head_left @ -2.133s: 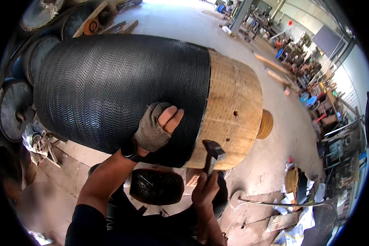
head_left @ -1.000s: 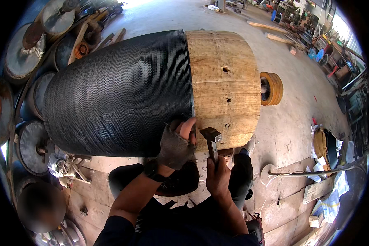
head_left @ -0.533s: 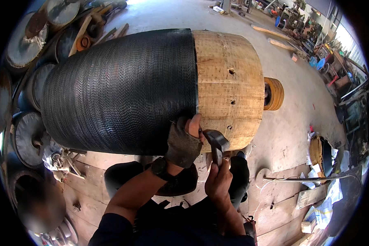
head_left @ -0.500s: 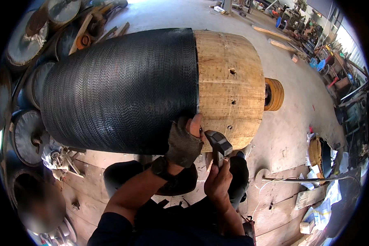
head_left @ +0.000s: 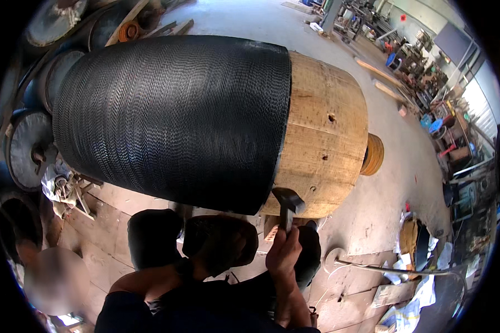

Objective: The person hammers small pins or nails into the side of a large cylindrical wooden object wrapped in a textured black material. The person holds the pins in place by hand and strikes them with a hammer.

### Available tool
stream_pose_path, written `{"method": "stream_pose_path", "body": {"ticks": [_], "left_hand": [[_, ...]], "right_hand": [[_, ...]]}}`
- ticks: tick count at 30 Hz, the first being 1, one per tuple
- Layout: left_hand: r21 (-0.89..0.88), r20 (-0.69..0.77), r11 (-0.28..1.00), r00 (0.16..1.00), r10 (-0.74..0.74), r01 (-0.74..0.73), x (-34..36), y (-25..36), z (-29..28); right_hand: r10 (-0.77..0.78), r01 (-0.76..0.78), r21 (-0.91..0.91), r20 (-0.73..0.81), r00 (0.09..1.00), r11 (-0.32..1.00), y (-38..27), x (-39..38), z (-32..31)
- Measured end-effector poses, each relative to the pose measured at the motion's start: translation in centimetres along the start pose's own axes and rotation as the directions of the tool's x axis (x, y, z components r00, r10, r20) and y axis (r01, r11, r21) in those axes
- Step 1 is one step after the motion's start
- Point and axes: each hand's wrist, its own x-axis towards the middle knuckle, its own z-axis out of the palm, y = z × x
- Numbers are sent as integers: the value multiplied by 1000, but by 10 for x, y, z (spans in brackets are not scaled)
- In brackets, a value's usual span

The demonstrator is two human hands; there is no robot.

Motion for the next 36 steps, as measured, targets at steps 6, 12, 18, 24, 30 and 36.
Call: {"method": "stream_pose_path", "body": {"ticks": [6,12,18,24,30,36], "left_hand": [[-7,-97,995,991,96,-97,-6,-4,55],[51,-217,999,976,29,-19,3,5,38],[64,-119,998,992,32,-24,3,6,25],[133,-109,991,993,32,-18,4,7,26],[211,-47,975,996,75,-63,5,10,11],[132,-145,991,989,35,-16,2,9,32]], "right_hand": [[-82,76,-59,-124,989,995,8,4,7],[-35,40,40,-124,992,998,-13,1,-11],[5,-10,-228,-22,1000,974,-12,19,0],[57,-27,231,-127,990,973,-19,4,-14],[-11,2,-257,-34,999,966,6,20,7],[19,11,159,-182,983,987,-21,0,-12]]}}
